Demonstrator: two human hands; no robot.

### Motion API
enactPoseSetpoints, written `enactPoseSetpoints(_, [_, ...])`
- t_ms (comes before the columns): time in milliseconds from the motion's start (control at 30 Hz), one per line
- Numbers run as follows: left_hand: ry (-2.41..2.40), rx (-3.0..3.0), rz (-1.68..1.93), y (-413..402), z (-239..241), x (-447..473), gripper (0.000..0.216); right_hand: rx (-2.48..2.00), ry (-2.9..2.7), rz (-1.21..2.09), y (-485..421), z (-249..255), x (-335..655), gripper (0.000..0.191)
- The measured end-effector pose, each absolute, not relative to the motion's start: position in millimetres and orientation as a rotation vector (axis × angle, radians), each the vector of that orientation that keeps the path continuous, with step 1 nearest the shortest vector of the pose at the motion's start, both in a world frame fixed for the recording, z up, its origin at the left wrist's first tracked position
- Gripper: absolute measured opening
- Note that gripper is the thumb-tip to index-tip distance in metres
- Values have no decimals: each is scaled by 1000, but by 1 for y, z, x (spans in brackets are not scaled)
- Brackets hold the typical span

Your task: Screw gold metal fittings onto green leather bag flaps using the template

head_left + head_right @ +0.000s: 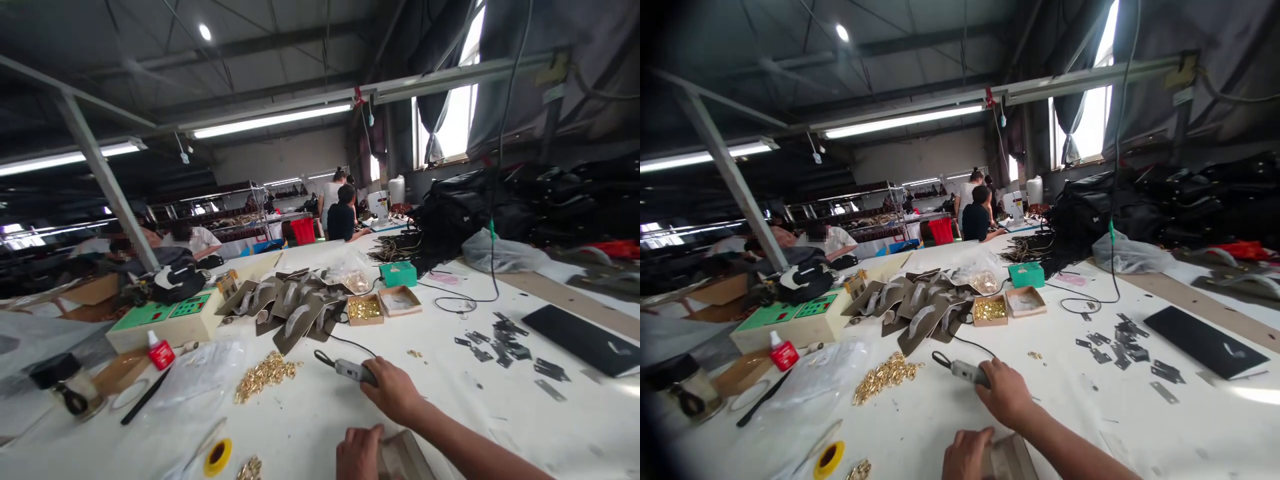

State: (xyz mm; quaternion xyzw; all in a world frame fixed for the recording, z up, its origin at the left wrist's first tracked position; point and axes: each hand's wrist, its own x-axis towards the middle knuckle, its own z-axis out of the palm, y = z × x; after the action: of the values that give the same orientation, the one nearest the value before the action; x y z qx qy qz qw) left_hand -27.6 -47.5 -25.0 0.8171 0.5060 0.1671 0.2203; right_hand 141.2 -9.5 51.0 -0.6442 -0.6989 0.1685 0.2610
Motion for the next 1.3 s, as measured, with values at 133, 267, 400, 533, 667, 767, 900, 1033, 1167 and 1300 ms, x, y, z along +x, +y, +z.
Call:
enactPoseSetpoints(133, [1418, 1888, 350, -54, 10, -25, 90, -1839, -2028, 374, 2, 24, 154, 44])
enactPoseSetpoints(267, [1275, 1592, 513, -83, 23, -26, 47, -1718, -1942, 359, -18, 20, 171, 41])
enactPoseSetpoints(400, [1239, 1298, 677, -123, 21, -36, 21, -1497, -1691, 611, -76, 33, 191, 37])
enactPoseSetpoints(533, [1119, 771, 1062, -158, 22, -53, 40, -1470, -1474, 1327, -141, 45, 208, 60])
enactPoseSetpoints(667, [1081, 498, 1242, -185, 19, -69, 50, -1546, -1335, 1424, -174, 42, 205, 68])
enactPoseSetpoints(767, [1084, 424, 1271, -200, 9, -83, 49, -1520, -1271, 1579, -174, 44, 194, 69])
enactPoseSetpoints(900, [1426, 666, 1300, -216, -2, -104, 59, -1397, -1106, 1860, -158, 60, 172, 68])
enactPoseSetpoints(1033, [1809, 1407, 1422, -239, -2, -113, 80, -1282, -1158, 1938, -140, 71, 134, 53])
enactPoseSetpoints(1167, [1687, 2010, 1380, -252, 1, -110, 96, -1208, -1362, 1915, -126, 74, 84, 42])
enactPoseSetpoints(1300, [1627, 1923, 1311, -246, 5, -126, 43, -1112, -1509, 1993, -109, 77, 35, 44])
